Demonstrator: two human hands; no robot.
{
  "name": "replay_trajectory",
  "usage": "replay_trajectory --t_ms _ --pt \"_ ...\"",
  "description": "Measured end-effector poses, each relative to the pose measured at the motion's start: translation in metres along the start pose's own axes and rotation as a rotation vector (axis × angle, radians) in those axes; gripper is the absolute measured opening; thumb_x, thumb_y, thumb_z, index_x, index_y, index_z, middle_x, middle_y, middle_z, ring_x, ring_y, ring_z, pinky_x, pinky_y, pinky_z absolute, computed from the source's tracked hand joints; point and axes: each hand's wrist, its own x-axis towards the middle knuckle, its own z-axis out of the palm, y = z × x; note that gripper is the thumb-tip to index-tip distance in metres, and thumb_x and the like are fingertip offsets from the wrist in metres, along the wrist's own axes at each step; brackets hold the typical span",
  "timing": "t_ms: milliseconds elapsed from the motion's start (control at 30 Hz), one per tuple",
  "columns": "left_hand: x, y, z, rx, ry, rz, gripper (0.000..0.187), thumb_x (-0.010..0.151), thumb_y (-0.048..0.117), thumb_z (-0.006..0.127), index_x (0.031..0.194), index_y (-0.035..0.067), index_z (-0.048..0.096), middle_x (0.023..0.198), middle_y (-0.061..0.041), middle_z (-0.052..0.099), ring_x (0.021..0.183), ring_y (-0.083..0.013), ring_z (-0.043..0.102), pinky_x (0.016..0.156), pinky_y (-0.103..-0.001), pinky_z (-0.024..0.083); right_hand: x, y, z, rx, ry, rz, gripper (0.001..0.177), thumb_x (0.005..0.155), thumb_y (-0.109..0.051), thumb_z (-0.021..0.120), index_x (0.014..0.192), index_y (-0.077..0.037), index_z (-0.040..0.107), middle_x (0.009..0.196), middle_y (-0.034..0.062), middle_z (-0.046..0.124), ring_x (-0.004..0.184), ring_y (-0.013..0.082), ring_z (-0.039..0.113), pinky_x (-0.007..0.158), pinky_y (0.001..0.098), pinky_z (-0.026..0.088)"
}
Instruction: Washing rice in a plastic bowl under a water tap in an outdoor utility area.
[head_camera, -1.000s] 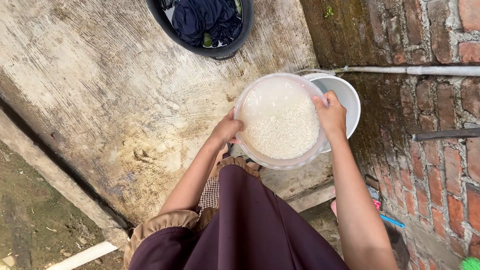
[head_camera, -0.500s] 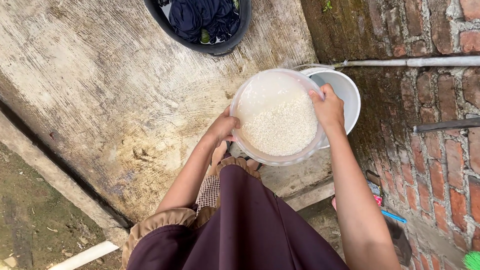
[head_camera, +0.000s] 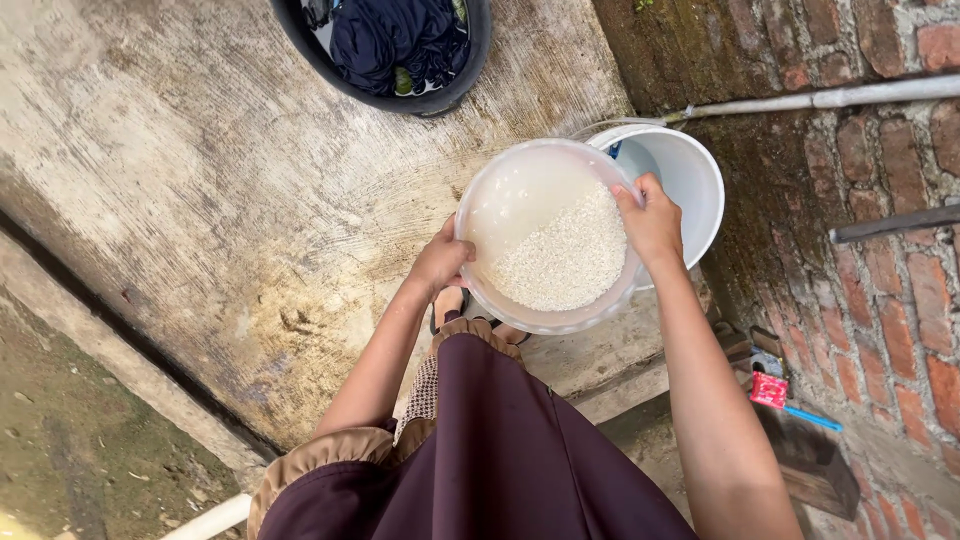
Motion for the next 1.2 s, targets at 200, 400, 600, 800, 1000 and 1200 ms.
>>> replay_trajectory --t_ms 200,400,600,800,1000,1200 --pt "-0.019 0.021 0.004 0.254 0.101 0.042 0.081 0.077 0.013 0.058 0.154 0.032 0.042 0.119 -0.010 0.072 0.093 -0.0209 0.073 0.068 -0.033 0.065 -0.018 0.029 0.009 0.160 0.064 0.066 0.033 0.097 -0.038 0.071 0.094 -0.009 0.054 0.078 0.0079 0.065 0.070 0.0179 0.057 0.068 0.0355 0.050" --pt "-0.023 0.046 0.022 0.416 0.052 0.066 0.083 0.077 0.012 0.058 0.154 0.033 0.039 0.116 -0.008 0.073 0.091 -0.0210 0.075 0.069 -0.034 0.066 -0.040 0.070 0.012 0.343 0.148 0.119 0.033 0.097 -0.037 0.071 0.093 -0.009 0.054 0.075 0.0047 0.060 0.069 0.0139 0.051 0.067 0.0330 0.048" --pt "-0.019 0.060 0.061 0.574 -0.051 0.111 0.081 0.078 0.011 0.059 0.154 0.033 0.042 0.114 -0.007 0.074 0.089 -0.0182 0.073 0.069 -0.032 0.063 -0.071 0.119 -0.003 0.432 0.255 0.215 0.033 0.099 -0.037 0.070 0.095 -0.009 0.053 0.076 0.0037 0.061 0.069 0.0133 0.052 0.066 0.0326 0.048" --pt "-0.021 0.063 0.107 0.615 -0.158 0.063 0.082 0.079 0.009 0.058 0.155 0.032 0.041 0.113 -0.008 0.072 0.083 -0.0212 0.074 0.067 -0.032 0.063 -0.123 0.130 -0.051 0.521 0.262 0.413 0.030 0.098 -0.039 0.066 0.093 -0.011 0.056 0.076 0.0015 0.065 0.068 0.0123 0.060 0.065 0.0328 0.049" --pt "-0.042 0.059 0.136 0.605 -0.306 0.092 0.080 0.081 0.011 0.060 0.156 0.030 0.038 0.116 -0.009 0.070 0.086 -0.0205 0.071 0.064 -0.034 0.063 -0.163 0.175 -0.075 0.463 0.466 0.246 0.034 0.097 -0.037 0.069 0.091 -0.007 0.054 0.072 0.0082 0.058 0.066 0.0166 0.051 0.063 0.0361 0.046" --pt "-0.113 0.107 0.155 0.597 -0.400 0.077 0.082 0.078 0.009 0.059 0.154 0.030 0.038 0.116 -0.008 0.069 0.090 -0.0238 0.073 0.067 -0.037 0.066 -0.186 0.174 -0.132 0.411 0.521 0.163 0.043 0.096 -0.041 0.073 0.086 -0.004 0.053 0.069 0.0108 0.053 0.066 0.0186 0.047 0.062 0.0364 0.045"
